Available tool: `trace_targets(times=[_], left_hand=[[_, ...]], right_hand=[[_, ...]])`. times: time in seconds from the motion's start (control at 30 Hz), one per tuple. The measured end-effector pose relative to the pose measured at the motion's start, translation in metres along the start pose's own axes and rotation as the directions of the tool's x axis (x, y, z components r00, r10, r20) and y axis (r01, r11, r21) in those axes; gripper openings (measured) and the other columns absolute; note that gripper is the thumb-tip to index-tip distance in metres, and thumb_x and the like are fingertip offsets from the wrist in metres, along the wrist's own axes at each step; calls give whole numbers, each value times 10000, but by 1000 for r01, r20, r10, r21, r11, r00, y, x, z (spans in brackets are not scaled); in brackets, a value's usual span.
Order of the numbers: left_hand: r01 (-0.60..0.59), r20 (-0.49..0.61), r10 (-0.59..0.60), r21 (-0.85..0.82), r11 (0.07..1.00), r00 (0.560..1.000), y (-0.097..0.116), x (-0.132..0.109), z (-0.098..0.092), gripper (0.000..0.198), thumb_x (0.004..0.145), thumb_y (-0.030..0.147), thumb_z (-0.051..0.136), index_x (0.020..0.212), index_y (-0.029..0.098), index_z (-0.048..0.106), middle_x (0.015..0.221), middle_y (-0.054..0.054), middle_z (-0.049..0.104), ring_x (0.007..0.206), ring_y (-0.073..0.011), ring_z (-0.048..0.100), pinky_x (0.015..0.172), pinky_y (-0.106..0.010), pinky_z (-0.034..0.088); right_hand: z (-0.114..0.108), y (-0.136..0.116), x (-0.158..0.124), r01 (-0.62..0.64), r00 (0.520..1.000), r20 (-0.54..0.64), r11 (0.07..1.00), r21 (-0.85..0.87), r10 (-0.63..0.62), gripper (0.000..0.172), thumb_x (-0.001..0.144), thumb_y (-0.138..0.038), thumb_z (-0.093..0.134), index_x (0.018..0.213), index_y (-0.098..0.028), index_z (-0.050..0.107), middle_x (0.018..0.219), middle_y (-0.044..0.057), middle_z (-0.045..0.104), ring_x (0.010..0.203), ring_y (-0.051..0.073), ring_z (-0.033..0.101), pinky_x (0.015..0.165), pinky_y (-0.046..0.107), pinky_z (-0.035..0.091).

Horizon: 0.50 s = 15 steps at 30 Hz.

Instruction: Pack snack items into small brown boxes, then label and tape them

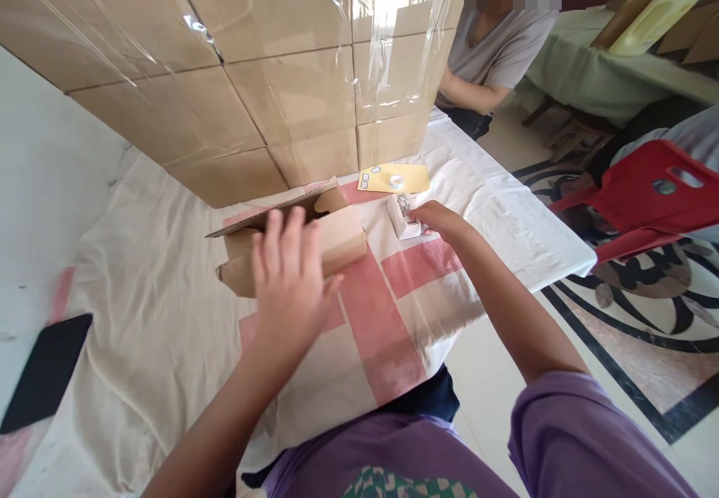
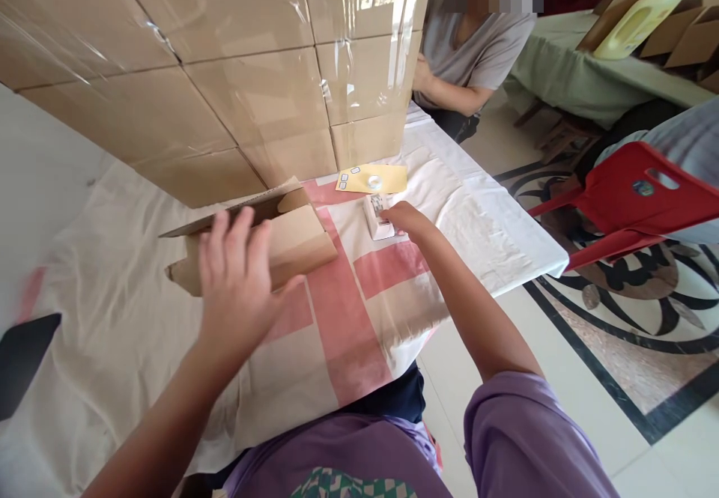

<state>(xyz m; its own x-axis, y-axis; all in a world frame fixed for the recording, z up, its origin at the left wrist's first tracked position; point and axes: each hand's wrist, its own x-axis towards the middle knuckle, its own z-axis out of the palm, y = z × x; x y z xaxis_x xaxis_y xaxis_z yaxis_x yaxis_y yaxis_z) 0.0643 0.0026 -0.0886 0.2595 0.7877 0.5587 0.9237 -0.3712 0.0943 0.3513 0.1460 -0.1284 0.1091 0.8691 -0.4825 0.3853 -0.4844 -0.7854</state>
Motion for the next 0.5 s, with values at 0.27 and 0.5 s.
trace_targets(times=[0.27,0.5], left_hand=[[-35,133,123,-526,850,983,109,30,136,878,907,240,673,1634,133,192,1731,-227,245,1640,-358,161,1292,-534,321],[353,406,-104,-609,710,908,80,85,207,1224,674,137,863,1649,288,138,1755,-204,151,1632,-403,172,1287,-659,213]], right_hand=[[1,-4,-8,-4,1000,-23,1000,-20,3,230,779,-162,722,642,-203,542,599,-17,538,612,134,458,595,285,372],[5,-2,-6,39,999,-13,999,4,-39,206,831,-135,637,647,-193,565,667,18,582,648,152,522,589,283,408]])
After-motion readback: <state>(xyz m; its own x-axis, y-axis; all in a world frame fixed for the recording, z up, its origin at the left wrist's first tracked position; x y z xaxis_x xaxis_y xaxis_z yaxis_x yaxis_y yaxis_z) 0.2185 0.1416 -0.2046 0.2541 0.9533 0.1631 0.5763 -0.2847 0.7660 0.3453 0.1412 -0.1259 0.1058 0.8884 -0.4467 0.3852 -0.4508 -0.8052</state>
